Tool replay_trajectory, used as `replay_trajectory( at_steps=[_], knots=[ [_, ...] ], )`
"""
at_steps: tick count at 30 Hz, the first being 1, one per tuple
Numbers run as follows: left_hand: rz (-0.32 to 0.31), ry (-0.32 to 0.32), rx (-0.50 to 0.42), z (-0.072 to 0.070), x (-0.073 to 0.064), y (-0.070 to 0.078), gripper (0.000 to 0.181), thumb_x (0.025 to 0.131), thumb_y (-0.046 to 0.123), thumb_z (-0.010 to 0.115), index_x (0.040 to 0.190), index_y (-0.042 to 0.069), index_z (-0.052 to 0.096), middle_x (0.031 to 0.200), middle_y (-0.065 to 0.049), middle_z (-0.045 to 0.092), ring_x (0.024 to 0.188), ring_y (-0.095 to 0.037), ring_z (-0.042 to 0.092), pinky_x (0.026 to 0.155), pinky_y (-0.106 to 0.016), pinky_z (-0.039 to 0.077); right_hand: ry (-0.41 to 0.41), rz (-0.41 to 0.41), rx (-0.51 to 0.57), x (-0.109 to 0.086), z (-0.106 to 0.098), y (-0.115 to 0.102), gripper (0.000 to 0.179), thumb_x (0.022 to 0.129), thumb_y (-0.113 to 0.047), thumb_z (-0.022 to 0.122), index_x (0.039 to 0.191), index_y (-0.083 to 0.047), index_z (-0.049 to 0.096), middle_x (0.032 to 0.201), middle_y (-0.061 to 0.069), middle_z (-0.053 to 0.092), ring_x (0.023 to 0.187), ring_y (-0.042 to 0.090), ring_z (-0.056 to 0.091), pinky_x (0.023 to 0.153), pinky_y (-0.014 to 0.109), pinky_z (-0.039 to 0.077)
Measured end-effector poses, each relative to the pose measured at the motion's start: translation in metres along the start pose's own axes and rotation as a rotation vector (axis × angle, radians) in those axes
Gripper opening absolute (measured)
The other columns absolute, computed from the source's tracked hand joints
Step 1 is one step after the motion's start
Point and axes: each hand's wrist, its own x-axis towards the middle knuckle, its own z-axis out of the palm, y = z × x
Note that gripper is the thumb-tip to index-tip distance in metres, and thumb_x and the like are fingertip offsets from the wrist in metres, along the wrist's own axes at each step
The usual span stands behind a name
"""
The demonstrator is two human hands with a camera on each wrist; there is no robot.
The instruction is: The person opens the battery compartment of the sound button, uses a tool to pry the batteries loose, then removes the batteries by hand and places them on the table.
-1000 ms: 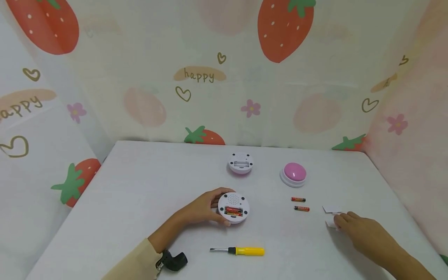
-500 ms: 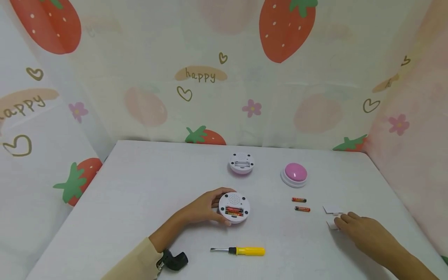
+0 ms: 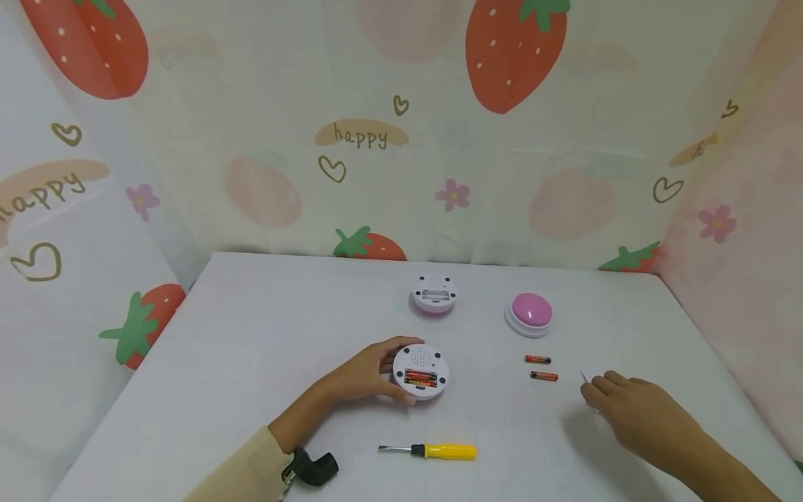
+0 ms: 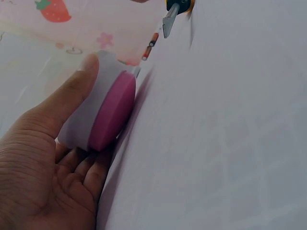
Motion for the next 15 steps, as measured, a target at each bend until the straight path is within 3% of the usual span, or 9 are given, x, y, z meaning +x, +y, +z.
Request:
replay_trajectory(
  at_steps=[3,5,6,8,10,15],
  knots=[
    [0.007,-0.008,-0.008,0.0,-0.001,0.001,0.093,0.075,0.015,0.092,0.153,0.02,0.043,0.147,-0.001,0.051,0.131,-0.017,0.054,0.108,-0.026,0.045,0.072,-0.041,0.008,0.008,-0.007,-0.008,0.031,0.073,-0.001,0.083,0.095,-0.011,0.064,0.09,0.001,0.067,0.079,0.018,0.059,0.063,0.03,0.058],
    [0.01,-0.009,-0.01,0.0,-0.001,0.001,0.092,0.075,0.014,0.092,0.154,0.02,0.043,0.148,-0.001,0.051,0.13,-0.017,0.054,0.108,-0.026,0.045,0.156,-0.07,0.02,0.015,-0.011,-0.014,0.009,0.091,-0.007,0.07,0.091,-0.012,0.062,0.086,-0.001,0.063,0.077,0.016,0.056,0.059,0.026,0.054],
    [0.011,-0.01,-0.012,0.0,-0.001,0.001,0.092,0.075,0.014,0.092,0.153,0.019,0.043,0.147,-0.001,0.051,0.13,-0.017,0.055,0.108,-0.026,0.045,0.202,-0.085,0.025,0.019,-0.013,-0.017,0.01,0.099,-0.011,0.06,0.089,-0.011,0.061,0.084,-0.002,0.061,0.076,0.015,0.055,0.058,0.025,0.053],
    [0.011,-0.01,-0.012,0.0,-0.001,0.001,0.091,0.075,0.014,0.091,0.153,0.02,0.044,0.147,-0.001,0.052,0.13,-0.017,0.055,0.108,-0.026,0.045,0.303,-0.113,0.041,0.028,-0.016,-0.023,0.032,0.109,-0.021,0.038,0.087,-0.011,0.06,0.08,-0.004,0.058,0.073,0.013,0.054,0.054,0.023,0.05],
    [0.013,-0.008,-0.01,-0.001,-0.001,0.001,0.09,0.075,0.014,0.091,0.152,0.02,0.045,0.146,-0.001,0.052,0.129,-0.017,0.055,0.108,-0.026,0.045,0.377,-0.136,0.051,0.038,-0.019,-0.03,0.054,0.113,-0.031,0.018,0.087,-0.011,0.061,0.078,-0.005,0.058,0.073,0.013,0.055,0.053,0.023,0.049],
    [0.021,-0.013,-0.004,-0.001,0.0,-0.001,0.09,0.075,0.014,0.092,0.151,0.021,0.045,0.146,0.0,0.052,0.129,-0.017,0.055,0.108,-0.026,0.045,0.402,-0.179,0.085,0.058,-0.023,-0.048,0.056,0.113,-0.03,0.019,0.087,-0.01,0.065,0.078,-0.004,0.06,0.078,0.014,0.061,0.056,0.027,0.054]
  ],
)
